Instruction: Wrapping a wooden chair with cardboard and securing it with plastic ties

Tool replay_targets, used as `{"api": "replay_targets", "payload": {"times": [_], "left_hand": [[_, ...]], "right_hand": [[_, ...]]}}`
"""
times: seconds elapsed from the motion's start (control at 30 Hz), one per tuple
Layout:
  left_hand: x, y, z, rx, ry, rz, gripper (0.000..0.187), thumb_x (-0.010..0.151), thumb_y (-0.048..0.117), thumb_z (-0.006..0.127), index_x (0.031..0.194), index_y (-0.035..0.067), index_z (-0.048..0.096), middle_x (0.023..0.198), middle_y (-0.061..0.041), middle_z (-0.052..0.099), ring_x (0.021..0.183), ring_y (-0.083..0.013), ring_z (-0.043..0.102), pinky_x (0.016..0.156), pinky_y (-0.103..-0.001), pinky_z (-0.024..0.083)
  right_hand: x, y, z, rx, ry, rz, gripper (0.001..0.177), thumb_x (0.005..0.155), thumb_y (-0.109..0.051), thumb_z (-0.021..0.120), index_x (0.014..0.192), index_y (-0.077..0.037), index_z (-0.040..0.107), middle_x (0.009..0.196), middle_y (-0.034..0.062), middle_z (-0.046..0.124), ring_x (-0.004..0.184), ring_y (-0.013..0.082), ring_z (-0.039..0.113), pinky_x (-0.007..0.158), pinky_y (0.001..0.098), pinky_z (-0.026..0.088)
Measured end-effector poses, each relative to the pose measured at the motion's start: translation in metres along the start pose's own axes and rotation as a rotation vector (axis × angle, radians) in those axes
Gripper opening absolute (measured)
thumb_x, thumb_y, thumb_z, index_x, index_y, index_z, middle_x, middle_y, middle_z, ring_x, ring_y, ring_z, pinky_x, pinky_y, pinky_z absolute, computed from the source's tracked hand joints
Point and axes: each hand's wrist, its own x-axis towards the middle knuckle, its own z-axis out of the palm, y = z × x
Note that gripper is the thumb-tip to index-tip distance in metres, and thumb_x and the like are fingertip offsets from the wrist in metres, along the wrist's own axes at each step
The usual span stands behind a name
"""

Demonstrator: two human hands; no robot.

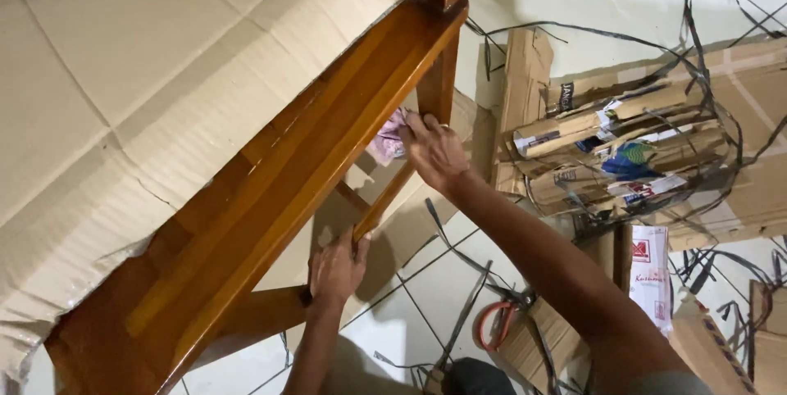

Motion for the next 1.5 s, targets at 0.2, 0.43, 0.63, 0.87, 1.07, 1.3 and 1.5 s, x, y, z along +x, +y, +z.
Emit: {"api": "replay_targets", "payload": {"times": [0.2, 0.43, 0.63, 0.87, 1.07, 1.3, 1.5], "left_hand": [[-0.009, 0.001, 0.002, 0.039, 0.086, 0.069, 0.058, 0.105, 0.055, 0.032, 0.137, 0.013, 0.055, 0.1, -0.019, 0.077, 0.109, -0.04, 0.072, 0.1, -0.055, 0.047], [-0.004, -0.009, 0.012, 0.002, 0.026, 0.043, 0.068, 0.105, 0.062, 0.026, 0.152, 0.015, 0.043, 0.124, -0.015, 0.072, 0.122, -0.0343, 0.066, 0.113, -0.057, 0.039], [-0.009, 0.004, -0.007, -0.003, -0.021, 0.034, 0.066, 0.106, 0.057, 0.027, 0.154, 0.014, 0.04, 0.12, -0.017, 0.073, 0.12, -0.0348, 0.067, 0.114, -0.057, 0.039], [0.006, -0.015, 0.015, -0.021, 0.101, 0.095, 0.054, 0.102, 0.054, 0.036, 0.139, 0.017, 0.049, 0.109, -0.017, 0.075, 0.106, -0.0364, 0.073, 0.096, -0.056, 0.051], [0.007, -0.013, 0.018, 0.03, 0.168, 0.148, 0.053, 0.103, 0.048, 0.041, 0.14, 0.012, 0.054, 0.115, -0.016, 0.074, 0.104, -0.0341, 0.075, 0.092, -0.053, 0.055], [0.006, -0.002, 0.009, 0.023, -0.011, 0.014, 0.065, 0.103, 0.057, 0.028, 0.155, 0.019, 0.037, 0.127, -0.014, 0.071, 0.122, -0.0348, 0.067, 0.113, -0.057, 0.039], [0.003, -0.001, 0.011, 0.084, 0.292, 0.173, 0.05, 0.1, 0.047, 0.047, 0.135, 0.012, 0.055, 0.094, -0.015, 0.078, 0.076, -0.0394, 0.073, 0.073, -0.051, 0.055]], "right_hand": [[0.028, 0.025, -0.02, 0.08, 0.682, -0.068, 0.006, 0.097, -0.015, 0.069, 0.096, -0.009, 0.068, 0.096, 0.0169, 0.053, 0.101, 0.0439, 0.067, 0.071, 0.039, 0.057], [-0.016, 0.016, 0.009, 0.198, 0.229, -0.209, 0.027, 0.105, -0.025, 0.043, 0.107, -0.012, 0.067, 0.127, 0.0083, 0.06, 0.118, 0.0307, 0.056, 0.081, 0.043, 0.045], [-0.04, -0.015, -0.019, 0.176, 0.103, 0.116, 0.021, 0.095, -0.018, 0.061, 0.115, -0.02, 0.068, 0.122, 0.0026, 0.062, 0.105, 0.025, 0.065, 0.063, 0.0336, 0.06], [-0.113, -0.013, 0.006, 0.398, -0.105, 0.403, 0.006, 0.076, -0.004, 0.072, 0.077, 0.002, 0.071, 0.114, 0.0243, 0.058, 0.071, 0.0441, 0.07, 0.052, 0.0511, 0.056], [-0.134, -0.042, 0.073, 0.734, 0.062, 0.635, 0.047, 0.084, -0.03, 0.072, 0.122, -0.007, 0.056, 0.126, 0.0228, 0.047, 0.11, 0.0549, 0.059, 0.086, 0.0576, 0.055], [-0.073, -0.045, 0.085, 0.574, -0.007, 1.079, 0.043, 0.075, -0.019, 0.076, 0.11, -0.016, 0.051, 0.101, 0.0172, 0.064, 0.093, 0.0479, 0.068, 0.08, 0.0614, 0.055], [-0.08, -0.036, 0.099, 0.57, -0.139, 1.028, 0.041, 0.074, -0.02, 0.075, 0.114, -0.01, 0.074, 0.1, 0.0156, 0.077, 0.081, 0.0369, 0.072, 0.069, 0.0456, 0.059]]}}
